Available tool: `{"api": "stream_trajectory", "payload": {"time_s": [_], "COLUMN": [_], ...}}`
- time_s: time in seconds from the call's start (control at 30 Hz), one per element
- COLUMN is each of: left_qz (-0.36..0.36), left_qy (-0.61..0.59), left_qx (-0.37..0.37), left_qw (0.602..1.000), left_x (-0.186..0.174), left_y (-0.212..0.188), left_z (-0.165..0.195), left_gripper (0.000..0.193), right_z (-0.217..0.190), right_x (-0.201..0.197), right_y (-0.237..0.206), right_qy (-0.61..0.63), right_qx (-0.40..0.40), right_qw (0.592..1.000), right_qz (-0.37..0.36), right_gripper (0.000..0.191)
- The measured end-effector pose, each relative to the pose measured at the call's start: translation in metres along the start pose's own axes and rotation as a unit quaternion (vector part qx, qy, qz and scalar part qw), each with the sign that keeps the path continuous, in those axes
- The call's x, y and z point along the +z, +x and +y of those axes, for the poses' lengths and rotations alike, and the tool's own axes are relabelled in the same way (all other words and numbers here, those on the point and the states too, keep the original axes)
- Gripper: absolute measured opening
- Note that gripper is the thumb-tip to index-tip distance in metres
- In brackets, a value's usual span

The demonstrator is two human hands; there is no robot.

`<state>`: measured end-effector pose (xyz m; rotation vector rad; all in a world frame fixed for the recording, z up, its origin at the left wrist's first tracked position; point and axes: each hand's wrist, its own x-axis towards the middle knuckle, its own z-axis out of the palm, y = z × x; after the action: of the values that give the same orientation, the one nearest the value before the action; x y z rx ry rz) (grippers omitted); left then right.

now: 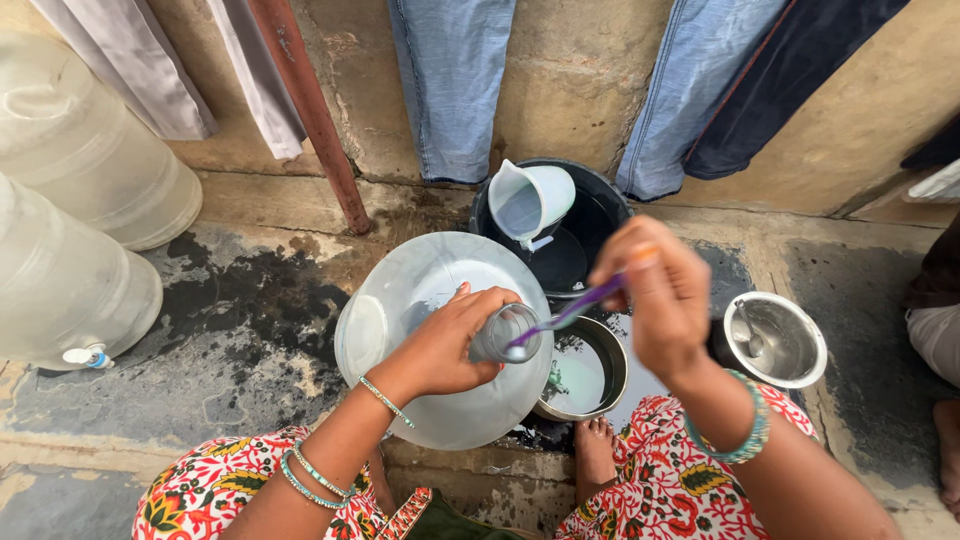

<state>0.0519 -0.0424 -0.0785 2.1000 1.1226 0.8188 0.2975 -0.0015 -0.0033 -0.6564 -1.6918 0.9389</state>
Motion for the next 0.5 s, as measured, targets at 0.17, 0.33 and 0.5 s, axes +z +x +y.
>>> {"api": "stream_trajectory", "payload": {"time_s": [0.17, 0.33, 0.5], "left_qz": [-0.006, 0.003, 0.005], "left_qy": [-0.005, -0.006, 0.013], "left_qx": [-0.002, 0.001, 0.007], "left_qw": [1.0, 1.0, 1.0], "left_x": [-0.004, -0.003, -0.002], "left_y": [-0.003, -0.004, -0.002], "left_z": [-0.002, -0.004, 0.0], "left_gripper": [0.07, 0.073, 0.07], "right_z": [0.02, 0.013, -0.013], "right_x": [0.036, 0.029, 0.001], "right_y": [-0.007, -0.015, -0.021], "right_qy": [-0.131, -0.122, -0.053], "right_qx": [-0.064, -0.092, -0.098], "right_qw": [0.974, 0.972, 0.993], "right_qz": [-0.171, -0.177, -0.044], "right_gripper": [0.035, 0.038, 0.044]}}
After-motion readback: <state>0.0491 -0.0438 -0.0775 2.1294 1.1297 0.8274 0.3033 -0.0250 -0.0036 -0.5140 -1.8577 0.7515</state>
